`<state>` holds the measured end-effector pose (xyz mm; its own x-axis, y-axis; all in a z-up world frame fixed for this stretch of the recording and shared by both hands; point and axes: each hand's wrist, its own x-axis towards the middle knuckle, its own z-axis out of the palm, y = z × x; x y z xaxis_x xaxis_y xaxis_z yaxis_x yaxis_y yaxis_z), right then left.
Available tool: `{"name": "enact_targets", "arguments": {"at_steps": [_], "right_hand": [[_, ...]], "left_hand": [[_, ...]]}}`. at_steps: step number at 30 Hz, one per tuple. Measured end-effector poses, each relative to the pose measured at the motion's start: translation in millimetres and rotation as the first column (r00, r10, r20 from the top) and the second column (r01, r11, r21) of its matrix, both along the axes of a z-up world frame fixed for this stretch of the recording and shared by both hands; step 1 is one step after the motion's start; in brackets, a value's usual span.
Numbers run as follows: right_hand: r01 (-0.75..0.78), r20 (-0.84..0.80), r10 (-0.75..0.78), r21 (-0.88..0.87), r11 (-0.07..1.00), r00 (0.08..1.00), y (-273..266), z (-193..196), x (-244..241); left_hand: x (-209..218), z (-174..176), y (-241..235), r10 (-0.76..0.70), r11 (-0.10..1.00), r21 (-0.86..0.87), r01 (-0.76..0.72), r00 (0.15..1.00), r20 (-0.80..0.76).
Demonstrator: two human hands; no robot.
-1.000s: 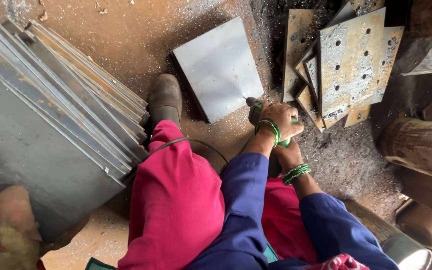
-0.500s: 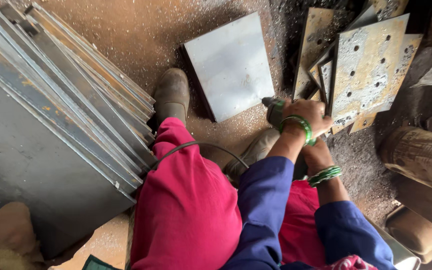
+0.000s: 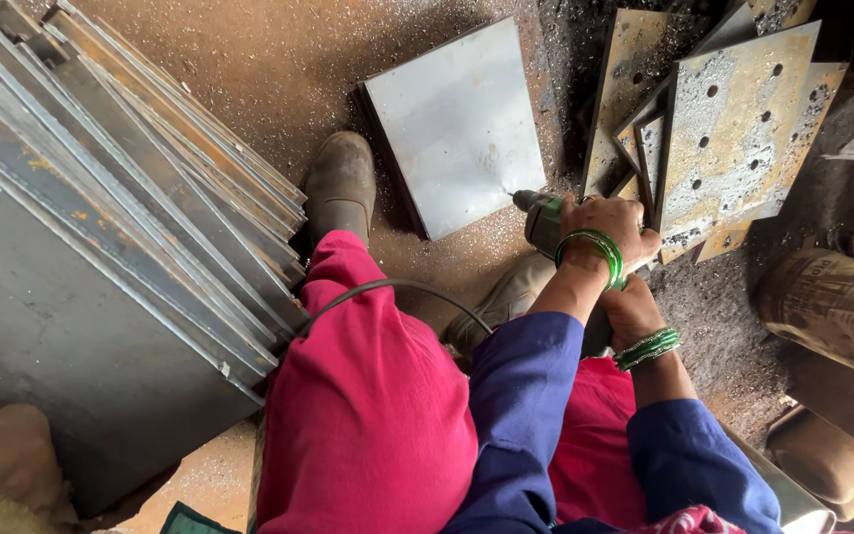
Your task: The person uses a drill to make holes in metal plates while sitting on the floor, handling the plates one by one and stacking them.
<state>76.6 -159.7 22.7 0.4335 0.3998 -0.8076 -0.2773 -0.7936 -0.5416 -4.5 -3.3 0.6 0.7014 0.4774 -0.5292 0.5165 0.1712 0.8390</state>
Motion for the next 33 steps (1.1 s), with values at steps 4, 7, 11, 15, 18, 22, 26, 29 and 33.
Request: {"name": "enact_targets", "arguments": {"at_steps": [4,7,11,15,18,22,26,29,33], "right_hand": [[0.007,-0.02,-0.007,-0.015,1.0,1.0,2.4,1.2,0.3],[-0.016,-0.009,0.016,-0.024,1.0,1.0,3.1,1.1,0.3],[-0.008,-0.015,0.008,-0.019,1.0,1.0,4.3,0.7,-1.1],[-0.019,-0.002,0.019,-0.022,1.0,1.0,6.2,1.8,-3.1],[-0.001,-0.023,0.0,-0.021,1.0,1.0,5.2,2.5,-2.6],[0.009,-0.04,-0.009,-0.017,1.0,0.999,2.1,0.3,1.8],[-0.001,-0.047,0.001,-0.001,1.0,0.999,-0.5,-1.7,3.7],[0.002,-0.046,-0.002,0.003,1.0,0.999,-0.9,-0.3,3.2],[-0.001,-0.028,0.001,-0.006,1.0,1.0,-2.1,-2.3,4.3]], "left_hand": [[1.6,0.1,2.9,-0.037,0.999,0.011,0.038,0.999,-0.023],[0.8,-1.3,2.8,-0.038,0.999,0.003,0.038,0.999,-0.03],[1.2,-3.0,1.9,-0.043,0.999,0.001,0.043,0.999,-0.028],[1.0,-3.1,2.0,-0.041,0.999,0.006,0.041,0.999,-0.023],[1.5,-1.8,2.7,-0.027,1.0,0.0,0.027,0.999,-0.027],[1.2,-1.1,3.2,-0.047,0.999,0.001,0.047,0.998,-0.029],[1.3,-2.2,2.5,-0.029,1.0,0.0,0.029,0.999,-0.025],[1.8,-1.7,1.6,-0.033,0.999,0.007,0.033,0.999,-0.029],[2.0,-2.3,0.8,-0.022,1.0,0.011,0.022,0.999,-0.028]]}}
